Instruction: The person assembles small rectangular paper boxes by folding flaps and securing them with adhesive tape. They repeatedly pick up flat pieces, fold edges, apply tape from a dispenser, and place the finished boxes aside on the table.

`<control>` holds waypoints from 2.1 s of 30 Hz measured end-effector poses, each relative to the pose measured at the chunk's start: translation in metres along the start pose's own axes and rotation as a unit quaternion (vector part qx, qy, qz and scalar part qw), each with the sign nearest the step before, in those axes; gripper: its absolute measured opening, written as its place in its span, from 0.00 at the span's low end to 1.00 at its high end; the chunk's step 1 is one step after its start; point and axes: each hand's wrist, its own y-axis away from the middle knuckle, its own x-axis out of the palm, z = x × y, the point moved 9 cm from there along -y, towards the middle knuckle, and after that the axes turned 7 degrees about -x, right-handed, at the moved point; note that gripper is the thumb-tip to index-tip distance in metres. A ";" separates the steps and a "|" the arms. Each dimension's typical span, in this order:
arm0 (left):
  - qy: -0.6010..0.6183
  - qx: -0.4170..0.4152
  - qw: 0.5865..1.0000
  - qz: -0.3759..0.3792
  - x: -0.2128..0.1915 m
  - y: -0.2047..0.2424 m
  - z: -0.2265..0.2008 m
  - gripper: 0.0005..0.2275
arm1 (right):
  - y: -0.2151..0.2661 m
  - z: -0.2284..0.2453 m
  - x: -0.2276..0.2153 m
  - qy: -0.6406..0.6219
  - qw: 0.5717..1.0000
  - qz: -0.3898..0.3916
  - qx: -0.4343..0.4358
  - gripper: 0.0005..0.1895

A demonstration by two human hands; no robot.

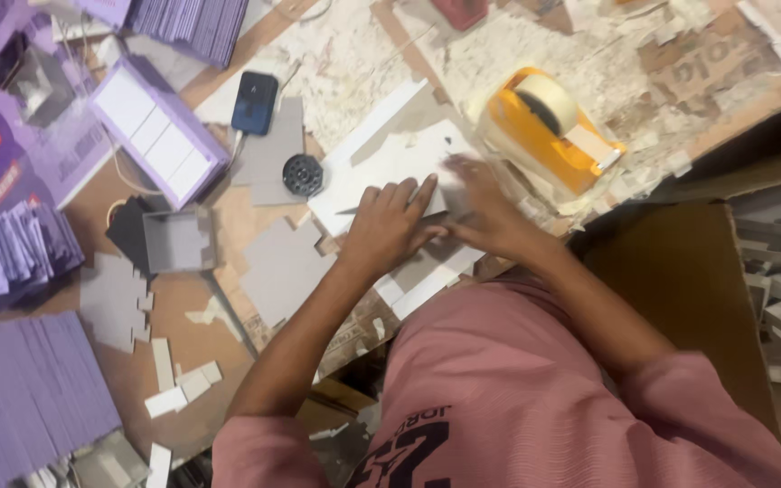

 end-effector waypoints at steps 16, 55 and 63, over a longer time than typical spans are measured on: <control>0.019 0.018 0.998 -0.060 -0.006 0.005 0.000 0.30 | 0.080 -0.098 -0.183 -0.058 0.820 -0.033 0.568 0.12; 0.056 0.031 0.997 -0.035 -0.012 0.001 0.004 0.31 | 0.152 -0.130 -0.202 0.057 0.966 -0.120 0.220 0.35; 0.063 0.032 0.996 -0.053 -0.011 0.000 0.004 0.30 | 0.127 -0.060 -0.215 0.107 0.958 -0.184 0.195 0.34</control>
